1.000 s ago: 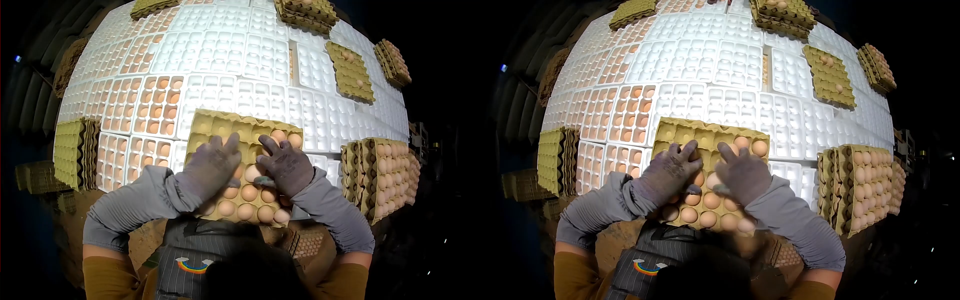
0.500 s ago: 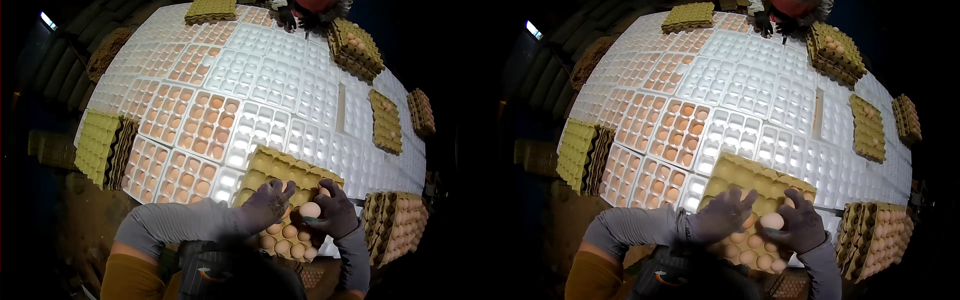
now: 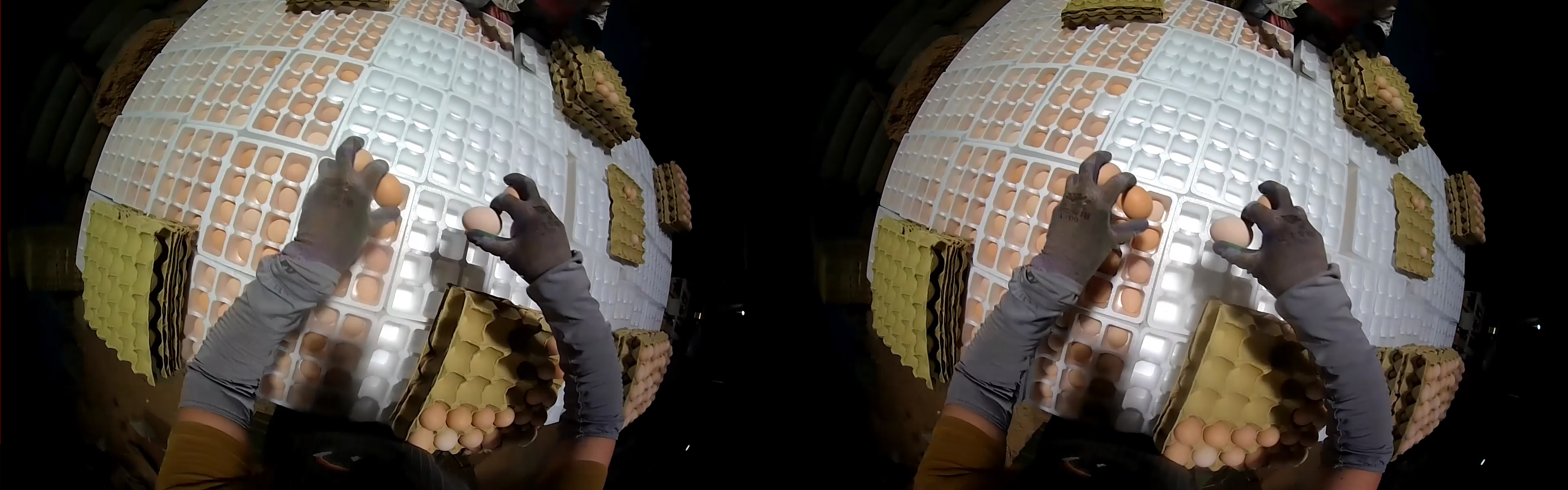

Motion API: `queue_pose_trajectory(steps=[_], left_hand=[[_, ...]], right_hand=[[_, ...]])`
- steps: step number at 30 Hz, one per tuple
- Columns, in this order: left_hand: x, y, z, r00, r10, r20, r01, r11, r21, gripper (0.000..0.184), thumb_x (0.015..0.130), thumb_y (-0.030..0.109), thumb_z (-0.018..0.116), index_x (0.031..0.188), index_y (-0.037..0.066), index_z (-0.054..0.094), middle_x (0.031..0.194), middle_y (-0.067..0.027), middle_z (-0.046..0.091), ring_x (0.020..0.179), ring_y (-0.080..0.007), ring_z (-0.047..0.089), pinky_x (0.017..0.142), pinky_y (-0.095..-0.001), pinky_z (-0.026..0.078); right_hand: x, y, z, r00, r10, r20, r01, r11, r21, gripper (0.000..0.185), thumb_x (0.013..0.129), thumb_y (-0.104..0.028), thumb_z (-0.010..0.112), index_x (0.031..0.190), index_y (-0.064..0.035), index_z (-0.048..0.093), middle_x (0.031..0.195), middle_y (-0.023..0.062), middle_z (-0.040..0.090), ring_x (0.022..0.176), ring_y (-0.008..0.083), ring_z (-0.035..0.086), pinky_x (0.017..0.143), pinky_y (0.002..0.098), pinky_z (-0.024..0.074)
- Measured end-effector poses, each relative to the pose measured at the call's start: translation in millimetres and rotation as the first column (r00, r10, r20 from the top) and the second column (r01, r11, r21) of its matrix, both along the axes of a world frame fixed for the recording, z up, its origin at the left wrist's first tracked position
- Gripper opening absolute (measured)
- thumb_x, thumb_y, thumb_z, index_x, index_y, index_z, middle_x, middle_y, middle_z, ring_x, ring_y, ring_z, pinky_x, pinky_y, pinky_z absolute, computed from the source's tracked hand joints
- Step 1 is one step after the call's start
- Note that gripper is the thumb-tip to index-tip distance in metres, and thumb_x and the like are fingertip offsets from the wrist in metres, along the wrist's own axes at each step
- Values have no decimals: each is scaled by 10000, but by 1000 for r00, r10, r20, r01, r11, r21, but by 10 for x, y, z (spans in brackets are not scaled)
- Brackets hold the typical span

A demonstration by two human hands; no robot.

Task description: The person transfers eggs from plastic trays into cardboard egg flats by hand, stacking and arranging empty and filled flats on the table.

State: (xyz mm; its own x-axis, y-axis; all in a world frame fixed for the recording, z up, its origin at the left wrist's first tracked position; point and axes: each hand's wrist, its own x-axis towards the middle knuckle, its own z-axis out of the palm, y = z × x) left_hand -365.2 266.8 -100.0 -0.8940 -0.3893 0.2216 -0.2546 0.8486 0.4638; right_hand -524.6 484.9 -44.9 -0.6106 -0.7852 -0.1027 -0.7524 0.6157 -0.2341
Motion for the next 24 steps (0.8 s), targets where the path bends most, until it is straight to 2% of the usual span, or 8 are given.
queue_pose_trajectory(steps=[7, 9, 12, 15, 17, 19, 22, 24], left_hand=[[-794, -1054, -797, 936, 33, 351, 57, 969, -241, 542, 770, 234, 811, 1264, 155, 601, 1447, -111, 385, 1227, -342, 509, 962, -444, 526], [-880, -1165, -842, 993, -25, 118, 49, 976, -211, 394, 841, 256, 709, 1218, 176, 628, 1407, -125, 453, 1194, -358, 543, 950, -449, 519], [-1111, -1336, -859, 990, -121, 77, 127, 989, -74, 389, 880, 254, 686, 1264, 207, 641, 1302, -147, 548, 1070, -326, 637, 948, -401, 511], [-1303, -1362, -881, 935, -121, 332, 124, 992, 12, 435, 905, 292, 672, 1328, 211, 611, 1303, -122, 560, 1105, -319, 632, 968, -402, 502], [-1367, -1285, -800, 987, -78, 144, 56, 987, 148, 447, 925, 304, 655, 1350, 187, 589, 1305, -151, 552, 1132, -335, 617, 979, -409, 496], [-1535, -1141, -1008, 976, -73, -207, 127, 957, 260, 492, 948, 293, 618, 1416, 193, 501, 1296, -207, 510, 1160, -370, 578, 978, -425, 481], [-1741, -863, -1322, 989, -146, -30, 148, 985, 94, 640, 955, 242, 557, 1535, 262, 287, 1436, -159, 406, 1312, -342, 457, 1122, -514, 278], [-1788, -780, -1518, 992, -120, 33, 121, 992, -34, 557, 976, 238, 522, 1504, 268, 347, 1433, -109, 433, 1332, -323, 427, 1141, -520, 239]], right_hand=[[-441, -1627, -968, 996, -45, -74, 71, 909, 411, 464, 836, -350, 712, 1223, -103, 641, 1374, 111, 477, 1177, 358, 571, 923, 434, 527], [-437, -1733, -1085, 988, -49, -144, 102, 915, 391, 376, 884, -275, 638, 1238, -150, 626, 1363, 118, 495, 1154, 319, 606, 945, 409, 518], [-445, -1865, -1281, 963, 1, 270, -29, 995, 98, 338, 910, -274, 606, 1247, -268, 595, 1354, 122, 509, 1156, 321, 614, 972, 418, 511], [-515, -1938, -1467, 958, -49, 284, 62, 997, -36, 356, 889, -309, 665, 1239, -279, 604, 1290, 98, 560, 1153, 309, 618, 975, 407, 510], [-664, -1963, -1589, 940, -214, 265, 284, 922, -264, 389, 873, -263, 685, 1251, -237, 596, 1239, 107, 580, 1137, 309, 602, 942, 419, 492], [-834, -1915, -1818, 981, -148, 130, 194, 827, -527, 430, 869, -178, 681, 1280, -230, 563, 1202, 126, 582, 1091, 327, 588, 929, 443, 480], [-895, -1780, -1923, 977, -148, 151, 205, 835, -510, 543, 846, -49, 643, 1343, -216, 500, 1184, 144, 581, 1110, 356, 562, 945, 459, 465], [-861, -1495, -1692, 953, -129, 273, 271, 767, -582, 544, 837, 18, 593, 1344, -163, 509, 1183, 144, 584, 1097, 320, 574, 945, 411, 473]])
